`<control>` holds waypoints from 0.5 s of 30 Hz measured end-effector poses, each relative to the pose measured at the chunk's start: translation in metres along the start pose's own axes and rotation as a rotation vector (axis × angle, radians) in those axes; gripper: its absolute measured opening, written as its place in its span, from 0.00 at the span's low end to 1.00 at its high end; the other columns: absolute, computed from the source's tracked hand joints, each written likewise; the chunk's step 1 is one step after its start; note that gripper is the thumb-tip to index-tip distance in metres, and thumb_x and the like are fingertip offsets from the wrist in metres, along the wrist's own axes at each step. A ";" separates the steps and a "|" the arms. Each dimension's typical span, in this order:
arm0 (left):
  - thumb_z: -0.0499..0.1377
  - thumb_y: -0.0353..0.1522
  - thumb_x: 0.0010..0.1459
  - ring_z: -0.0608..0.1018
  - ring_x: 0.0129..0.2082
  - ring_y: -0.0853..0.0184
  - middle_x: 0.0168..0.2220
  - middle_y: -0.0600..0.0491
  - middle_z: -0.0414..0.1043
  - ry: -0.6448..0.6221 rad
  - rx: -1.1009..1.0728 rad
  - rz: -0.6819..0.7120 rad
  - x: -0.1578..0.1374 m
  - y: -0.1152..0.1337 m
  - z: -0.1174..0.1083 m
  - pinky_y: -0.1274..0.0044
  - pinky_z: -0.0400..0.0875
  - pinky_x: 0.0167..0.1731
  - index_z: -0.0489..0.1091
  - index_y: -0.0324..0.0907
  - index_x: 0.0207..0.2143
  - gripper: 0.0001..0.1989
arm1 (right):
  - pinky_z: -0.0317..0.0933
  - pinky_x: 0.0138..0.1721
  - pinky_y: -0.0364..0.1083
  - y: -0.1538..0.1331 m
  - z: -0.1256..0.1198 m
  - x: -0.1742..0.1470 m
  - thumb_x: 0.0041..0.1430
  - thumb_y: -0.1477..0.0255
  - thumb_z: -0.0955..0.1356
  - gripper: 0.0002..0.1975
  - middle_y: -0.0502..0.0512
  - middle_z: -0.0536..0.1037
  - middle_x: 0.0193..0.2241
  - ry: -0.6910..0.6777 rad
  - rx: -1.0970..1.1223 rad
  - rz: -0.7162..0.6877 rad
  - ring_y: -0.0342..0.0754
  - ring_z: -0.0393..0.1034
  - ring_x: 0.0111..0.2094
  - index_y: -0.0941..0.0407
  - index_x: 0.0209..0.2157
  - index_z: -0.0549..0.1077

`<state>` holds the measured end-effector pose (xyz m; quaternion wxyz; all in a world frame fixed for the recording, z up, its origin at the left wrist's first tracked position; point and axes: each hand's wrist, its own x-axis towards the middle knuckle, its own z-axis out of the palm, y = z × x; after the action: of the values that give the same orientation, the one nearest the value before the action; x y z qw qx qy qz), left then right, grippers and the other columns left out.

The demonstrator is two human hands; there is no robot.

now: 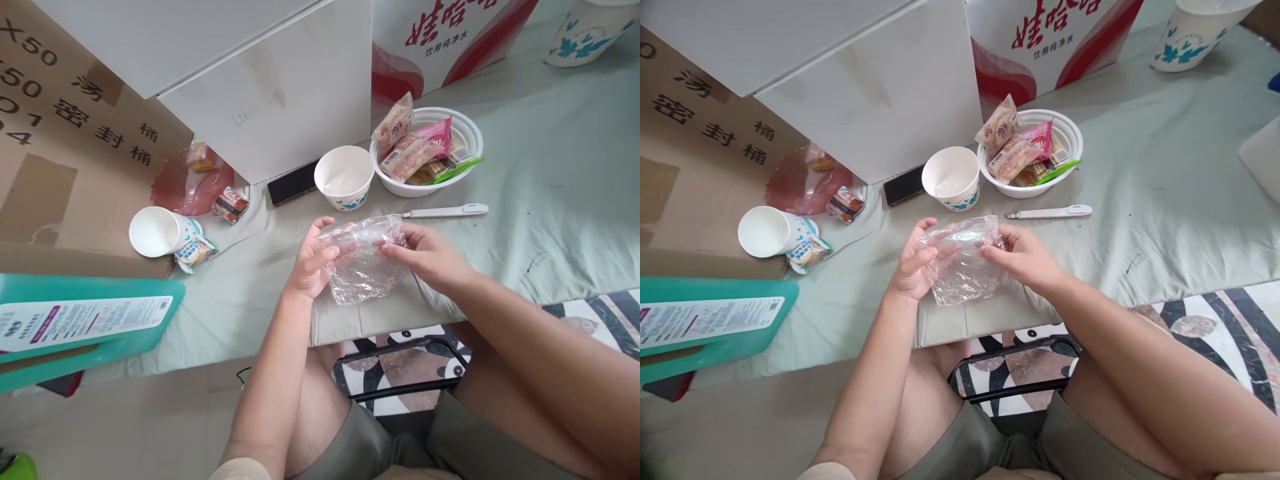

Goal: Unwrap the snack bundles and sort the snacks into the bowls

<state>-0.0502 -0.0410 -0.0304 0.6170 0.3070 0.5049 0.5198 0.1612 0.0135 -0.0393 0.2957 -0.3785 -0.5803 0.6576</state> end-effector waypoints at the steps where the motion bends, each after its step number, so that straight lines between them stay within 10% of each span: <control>1: 0.71 0.38 0.44 0.84 0.38 0.62 0.46 0.50 0.80 -0.022 0.007 -0.035 0.001 0.000 0.000 0.72 0.78 0.39 0.66 0.46 0.46 0.28 | 0.72 0.38 0.52 -0.002 0.001 0.000 0.56 0.58 0.72 0.14 0.54 0.79 0.32 0.030 0.017 -0.005 0.51 0.74 0.34 0.54 0.34 0.73; 6: 0.70 0.37 0.43 0.80 0.26 0.68 0.27 0.52 0.78 0.066 0.105 -0.103 0.007 -0.007 0.000 0.79 0.74 0.26 0.72 0.39 0.31 0.15 | 0.66 0.27 0.46 -0.005 0.002 0.000 0.56 0.60 0.72 0.12 0.49 0.76 0.24 0.015 0.010 0.054 0.47 0.72 0.25 0.53 0.32 0.71; 11: 0.68 0.37 0.48 0.64 0.11 0.76 0.18 0.62 0.69 0.099 0.183 -0.065 0.006 -0.005 -0.006 0.83 0.54 0.10 0.72 0.43 0.37 0.14 | 0.61 0.22 0.45 -0.003 -0.001 0.001 0.57 0.61 0.71 0.11 0.46 0.71 0.20 0.005 -0.011 0.062 0.44 0.66 0.19 0.53 0.37 0.75; 15: 0.69 0.37 0.46 0.66 0.14 0.75 0.19 0.61 0.69 0.079 0.066 -0.021 0.004 0.002 -0.012 0.83 0.60 0.13 0.72 0.44 0.35 0.14 | 0.62 0.27 0.45 -0.001 -0.004 0.000 0.58 0.67 0.68 0.05 0.47 0.72 0.23 0.079 0.075 -0.033 0.44 0.67 0.23 0.51 0.36 0.75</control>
<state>-0.0621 -0.0382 -0.0338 0.5916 0.3013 0.5489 0.5079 0.1643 0.0161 -0.0381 0.3433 -0.3832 -0.5492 0.6585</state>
